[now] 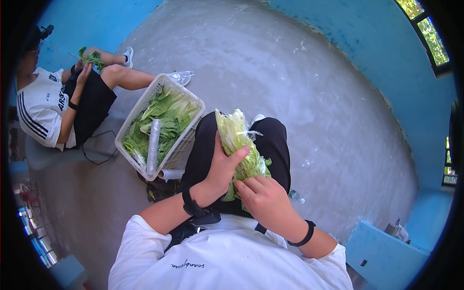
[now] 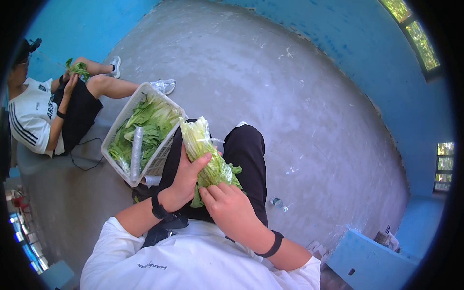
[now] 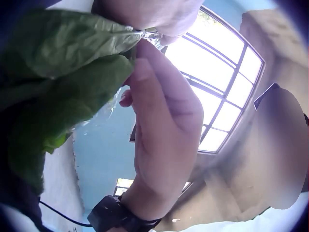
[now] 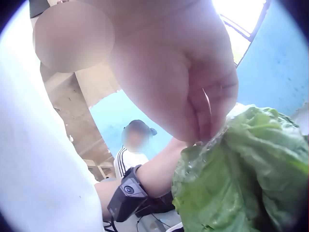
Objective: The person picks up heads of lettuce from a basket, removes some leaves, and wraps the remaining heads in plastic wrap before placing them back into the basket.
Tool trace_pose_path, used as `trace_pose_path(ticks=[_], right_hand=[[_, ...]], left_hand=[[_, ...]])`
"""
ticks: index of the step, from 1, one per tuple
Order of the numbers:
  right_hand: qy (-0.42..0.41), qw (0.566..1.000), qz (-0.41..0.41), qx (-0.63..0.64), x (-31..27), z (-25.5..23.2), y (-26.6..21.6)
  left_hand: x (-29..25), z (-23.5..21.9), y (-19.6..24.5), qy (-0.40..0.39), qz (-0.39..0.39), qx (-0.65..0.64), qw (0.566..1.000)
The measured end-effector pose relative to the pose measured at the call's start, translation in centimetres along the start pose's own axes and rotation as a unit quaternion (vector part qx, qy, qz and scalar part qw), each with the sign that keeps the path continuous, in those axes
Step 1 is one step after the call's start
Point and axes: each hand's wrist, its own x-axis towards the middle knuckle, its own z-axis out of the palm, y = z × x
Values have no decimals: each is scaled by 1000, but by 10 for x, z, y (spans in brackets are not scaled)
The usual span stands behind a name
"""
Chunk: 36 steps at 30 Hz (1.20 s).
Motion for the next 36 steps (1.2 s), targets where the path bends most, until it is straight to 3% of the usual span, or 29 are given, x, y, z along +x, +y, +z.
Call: trace_pose_path(ticks=[7, 10, 13, 19, 22, 25, 26, 28, 32, 35, 36], right_hand=[[3, 997, -40, 70, 3, -15, 9], [16, 985, 55, 161, 5, -2, 12], [1, 984, 104, 144, 8, -3, 6], [5, 987, -11, 161, 5, -30, 1], [127, 970, 86, 186, 2, -37, 17], [199, 934, 180, 235, 26, -38, 29], [188, 921, 210, 270, 31, -39, 30], [193, 934, 158, 256, 32, -31, 40], [174, 932, 100, 302, 27, -27, 43], [164, 937, 141, 273, 20, -30, 28], [117, 963, 125, 207, 15, -31, 26]], left_hand=[[1, -9, 1, -25, -72, -82, 994], [-5, 4, 13, -36, -106, -131, 985], [-8, 3, 11, -53, -81, -88, 991], [-4, -8, 14, -78, -99, -120, 985], [-5, -4, 19, -114, -101, -126, 980], [-10, 8, 23, -118, -87, -111, 983], [-9, 7, 20, -131, -84, -80, 985], [-6, 3, 12, -155, -80, -18, 985], [-10, -4, 8, -142, -109, -54, 982], [-5, -9, 6, -159, -122, -121, 972], [-4, -9, 5, -147, -123, -127, 973]])
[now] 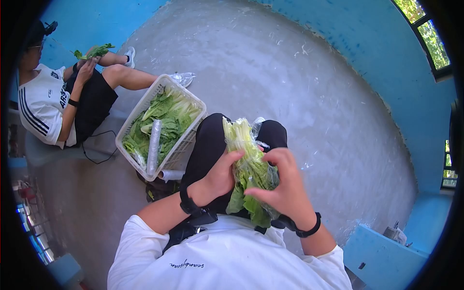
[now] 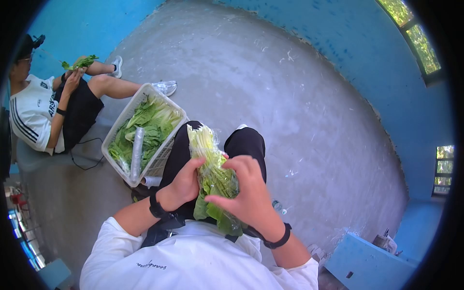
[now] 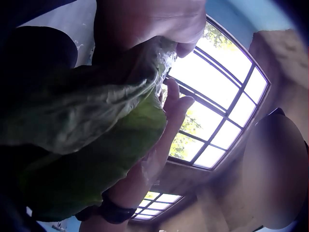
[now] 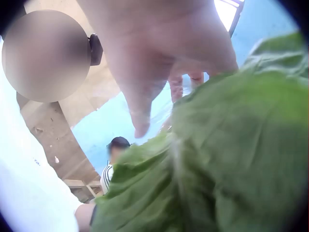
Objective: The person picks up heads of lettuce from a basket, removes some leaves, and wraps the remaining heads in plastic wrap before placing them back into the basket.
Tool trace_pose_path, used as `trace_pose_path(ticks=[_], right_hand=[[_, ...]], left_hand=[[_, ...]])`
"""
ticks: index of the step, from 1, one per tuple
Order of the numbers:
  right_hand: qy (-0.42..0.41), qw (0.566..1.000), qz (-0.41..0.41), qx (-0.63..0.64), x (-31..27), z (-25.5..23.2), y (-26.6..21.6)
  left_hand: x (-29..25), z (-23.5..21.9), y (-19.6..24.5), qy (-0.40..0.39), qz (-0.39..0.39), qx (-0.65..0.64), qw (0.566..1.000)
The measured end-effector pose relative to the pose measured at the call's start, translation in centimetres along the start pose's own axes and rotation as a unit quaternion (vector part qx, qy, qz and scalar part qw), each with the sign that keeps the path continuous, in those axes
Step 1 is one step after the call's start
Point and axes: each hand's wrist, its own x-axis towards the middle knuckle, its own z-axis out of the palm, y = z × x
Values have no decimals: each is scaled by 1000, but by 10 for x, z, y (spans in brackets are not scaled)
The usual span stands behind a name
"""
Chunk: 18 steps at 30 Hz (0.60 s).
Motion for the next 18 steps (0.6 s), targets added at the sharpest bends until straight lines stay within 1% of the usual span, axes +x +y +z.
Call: trace_pose_path(ticks=[1, 3, 4, 7, 10, 12, 13, 14, 15, 17, 18], right_hand=[[-11, 1000, -8, -15, -5, 2, 1], [-33, 998, -22, -47, -14, 9, 9], [-14, 998, -29, -55, -17, 12, 19], [-3, 999, -3, -34, -22, 15, 38], [25, 992, 66, 101, -25, 21, 51], [83, 959, 148, 225, -30, 26, 66], [110, 933, 188, 287, -33, 26, 75], [113, 913, 212, 330, -35, 25, 84], [133, 881, 240, 385, -36, 23, 85], [171, 804, 291, 489, -36, 19, 87], [193, 783, 300, 510, -36, 22, 93]], left_hand=[[0, -1, -1, 13, 1, -8, 1000], [4, -9, 1, -1, -17, 12, 1000], [9, -14, 1, -9, -27, 23, 999], [21, -23, -4, 7, -69, 21, 997], [36, -41, -13, 24, -106, 11, 994], [41, -45, -16, 46, -95, 13, 994], [43, -45, -18, 58, -90, 14, 994], [45, -47, -19, 46, -106, 8, 993], [46, -51, -19, 34, -121, 2, 992], [46, -55, -18, 5, -142, 1, 990], [45, -56, -18, -11, -148, 6, 989]])
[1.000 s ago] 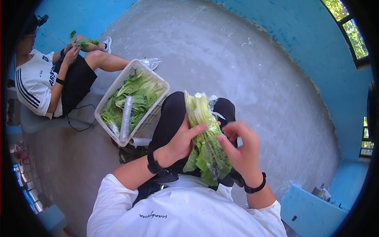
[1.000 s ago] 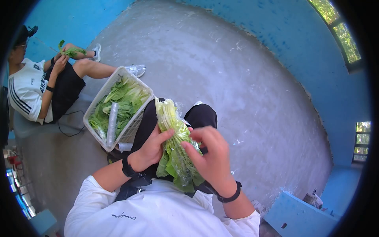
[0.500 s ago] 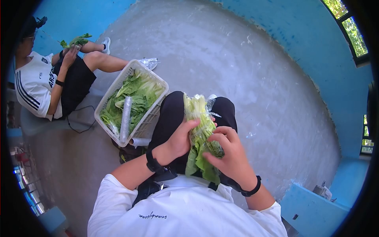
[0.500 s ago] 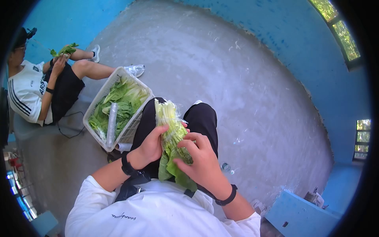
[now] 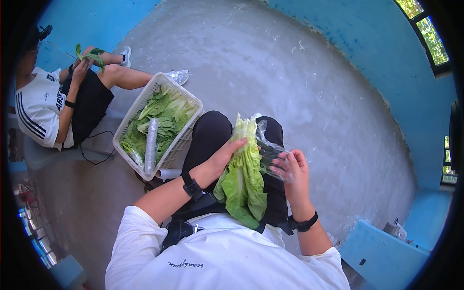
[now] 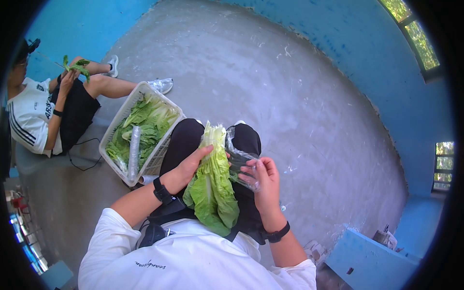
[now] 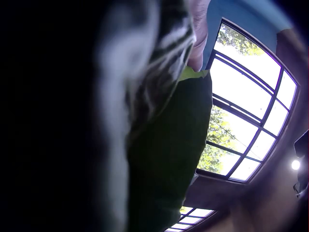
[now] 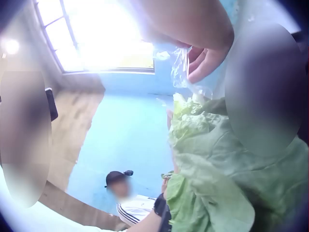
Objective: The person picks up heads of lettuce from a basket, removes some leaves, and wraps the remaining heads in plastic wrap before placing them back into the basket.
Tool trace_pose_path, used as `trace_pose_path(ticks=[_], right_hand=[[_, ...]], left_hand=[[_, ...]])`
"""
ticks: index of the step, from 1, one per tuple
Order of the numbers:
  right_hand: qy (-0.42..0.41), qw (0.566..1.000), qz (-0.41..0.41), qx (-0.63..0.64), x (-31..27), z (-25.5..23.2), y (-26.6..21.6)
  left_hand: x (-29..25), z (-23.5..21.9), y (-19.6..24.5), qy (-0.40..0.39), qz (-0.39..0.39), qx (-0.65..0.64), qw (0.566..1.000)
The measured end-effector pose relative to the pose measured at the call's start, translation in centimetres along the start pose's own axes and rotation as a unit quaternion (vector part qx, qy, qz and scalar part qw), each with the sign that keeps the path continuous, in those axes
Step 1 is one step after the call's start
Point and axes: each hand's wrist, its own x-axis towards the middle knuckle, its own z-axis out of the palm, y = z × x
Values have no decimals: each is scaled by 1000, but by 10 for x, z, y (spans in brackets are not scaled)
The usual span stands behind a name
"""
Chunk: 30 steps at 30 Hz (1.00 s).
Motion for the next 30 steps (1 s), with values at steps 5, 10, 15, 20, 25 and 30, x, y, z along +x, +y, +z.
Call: trace_pose_path(ticks=[5, 10, 15, 20, 25, 30], right_hand=[[18, 989, 65, 134, 19, -19, 8], [-90, 968, -39, -232, 12, 5, -14], [-47, 939, -111, -321, 19, 0, -10], [-95, 943, -196, -250, 9, 7, -4], [-148, 921, -227, -279, 3, 8, 9], [-143, 858, -265, -416, -12, 26, -3]], left_hand=[[-7, 12, 8, -72, -5, 16, 997], [-8, 9, 6, -82, -25, 8, 996], [-17, 25, 9, -17, 11, 91, 996], [-17, 23, 5, -6, 58, 86, 995], [-16, 30, -3, 69, 113, 98, 986], [-18, 42, -4, 90, 171, 179, 965]])
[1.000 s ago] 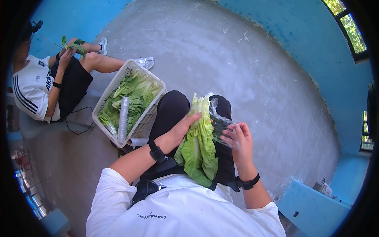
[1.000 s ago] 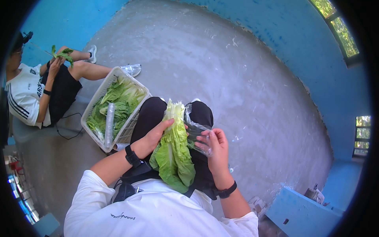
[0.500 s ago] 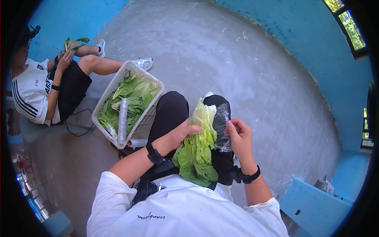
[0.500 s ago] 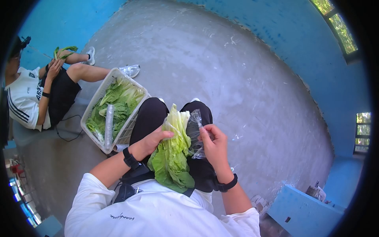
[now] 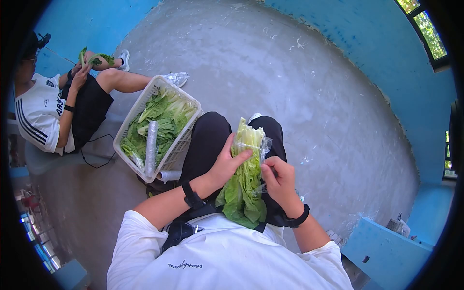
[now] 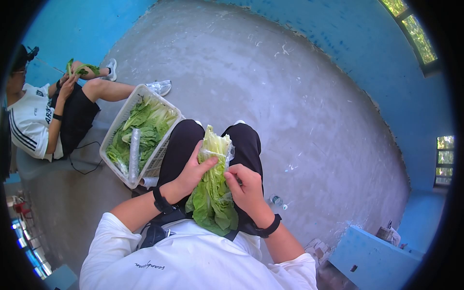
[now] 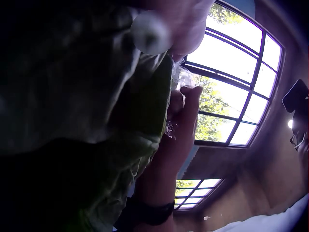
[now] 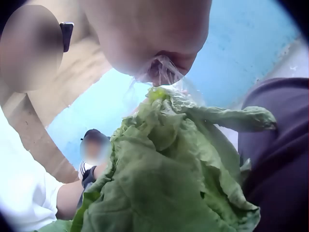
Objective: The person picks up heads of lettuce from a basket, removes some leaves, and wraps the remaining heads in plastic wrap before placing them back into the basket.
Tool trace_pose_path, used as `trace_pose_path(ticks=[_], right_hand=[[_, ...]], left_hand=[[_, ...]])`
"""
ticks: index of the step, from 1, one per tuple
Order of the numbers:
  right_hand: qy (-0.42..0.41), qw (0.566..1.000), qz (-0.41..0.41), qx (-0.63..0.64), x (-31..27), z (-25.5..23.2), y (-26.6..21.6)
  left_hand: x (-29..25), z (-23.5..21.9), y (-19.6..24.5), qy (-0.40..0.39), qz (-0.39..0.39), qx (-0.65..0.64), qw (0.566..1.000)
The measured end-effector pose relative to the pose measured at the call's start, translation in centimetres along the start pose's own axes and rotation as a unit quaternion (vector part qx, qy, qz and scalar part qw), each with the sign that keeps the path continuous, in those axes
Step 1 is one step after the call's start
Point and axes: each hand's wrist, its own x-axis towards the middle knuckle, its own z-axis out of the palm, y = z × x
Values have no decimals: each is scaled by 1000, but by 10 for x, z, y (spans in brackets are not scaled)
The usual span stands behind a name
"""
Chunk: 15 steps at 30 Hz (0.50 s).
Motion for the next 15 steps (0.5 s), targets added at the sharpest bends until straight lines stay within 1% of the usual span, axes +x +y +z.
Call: trace_pose_path(ticks=[1, 2, 5, 7, 8, 10, 11, 13, 15], right_hand=[[-5, 999, -13, -40, 1, 1, -5], [18, 994, -90, -53, 5, 5, -5], [27, 999, -45, -8, 7, 9, -15], [14, 998, 28, 46, 9, 13, -14], [7, 995, 64, 72, 9, 14, -13], [-24, 990, 105, 89, 10, 14, -14], [-39, 987, 125, 97, 10, 13, -14], [-66, 964, 171, 194, 13, 8, -21], [-87, 934, 214, 273, 14, 3, -21]], left_hand=[[0, 2, 0, 3, 6, 7, 1000], [0, 3, 0, 4, 18, 25, 1000], [-1, 3, -7, 12, 56, 96, 994], [-2, 4, -16, 21, 83, 167, 982], [-3, 5, -18, 12, 83, 171, 982], [-6, 10, -13, -8, 82, 176, 981], [-7, 10, -8, -17, 69, 172, 982], [-7, 7, 3, -34, 43, 162, 985], [-7, 2, 2, -56, 37, 148, 987]])
